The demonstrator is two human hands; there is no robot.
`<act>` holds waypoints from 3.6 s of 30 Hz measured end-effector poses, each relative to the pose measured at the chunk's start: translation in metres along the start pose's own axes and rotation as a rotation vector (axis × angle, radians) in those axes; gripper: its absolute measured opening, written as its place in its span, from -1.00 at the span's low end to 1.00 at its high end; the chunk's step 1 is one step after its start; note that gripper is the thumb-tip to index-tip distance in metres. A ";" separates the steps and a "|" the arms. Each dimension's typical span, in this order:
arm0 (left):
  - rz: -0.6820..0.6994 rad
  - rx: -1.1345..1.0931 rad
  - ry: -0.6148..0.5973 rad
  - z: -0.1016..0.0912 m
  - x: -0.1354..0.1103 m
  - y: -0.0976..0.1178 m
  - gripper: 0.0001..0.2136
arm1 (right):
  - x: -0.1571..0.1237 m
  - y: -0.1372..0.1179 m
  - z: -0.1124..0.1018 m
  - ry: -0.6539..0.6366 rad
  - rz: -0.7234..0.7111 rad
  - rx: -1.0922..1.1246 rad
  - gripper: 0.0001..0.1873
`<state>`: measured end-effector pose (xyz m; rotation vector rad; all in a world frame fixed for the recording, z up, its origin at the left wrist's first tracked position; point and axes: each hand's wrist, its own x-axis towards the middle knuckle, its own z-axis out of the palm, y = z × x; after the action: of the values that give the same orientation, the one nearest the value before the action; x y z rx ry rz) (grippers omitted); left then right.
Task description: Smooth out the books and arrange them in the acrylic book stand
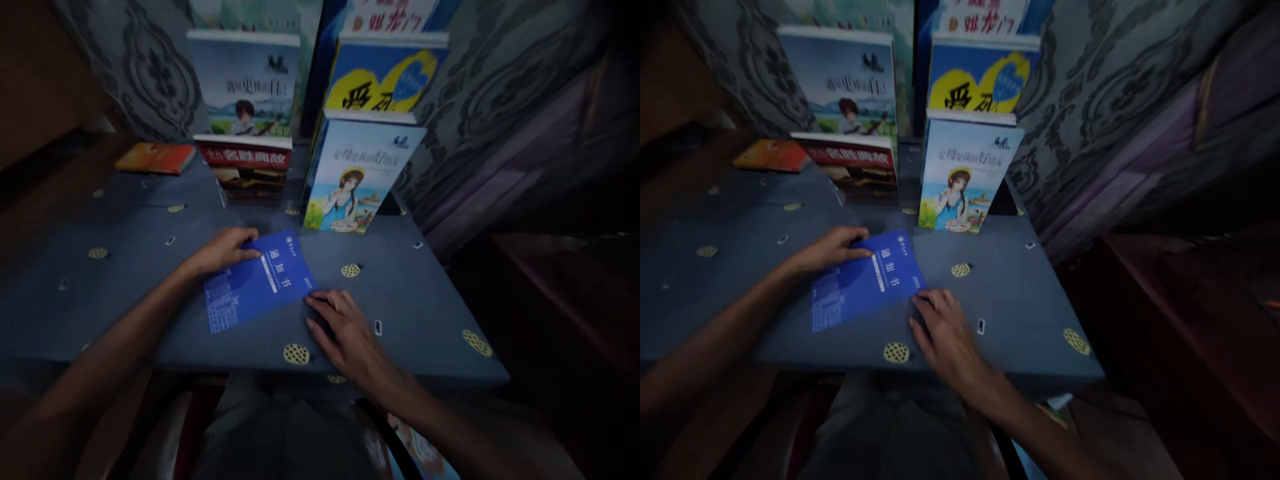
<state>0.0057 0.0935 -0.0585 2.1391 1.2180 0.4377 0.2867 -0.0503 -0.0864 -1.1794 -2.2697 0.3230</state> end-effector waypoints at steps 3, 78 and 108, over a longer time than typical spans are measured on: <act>0.008 -0.054 0.081 0.000 -0.003 -0.004 -0.68 | 0.019 0.002 0.005 -0.002 0.021 0.025 -0.76; 0.097 -0.188 0.563 -0.064 -0.009 -0.023 -0.70 | 0.204 0.007 -0.065 -0.071 -0.224 -0.024 -0.81; 0.202 -0.206 0.979 -0.056 0.018 -0.027 -0.84 | 0.210 0.026 -0.055 0.214 -0.286 0.033 -0.70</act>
<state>-0.0336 0.1390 -0.0347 1.8802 1.3308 1.7554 0.2395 0.1329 0.0231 -0.8151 -2.1955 0.1162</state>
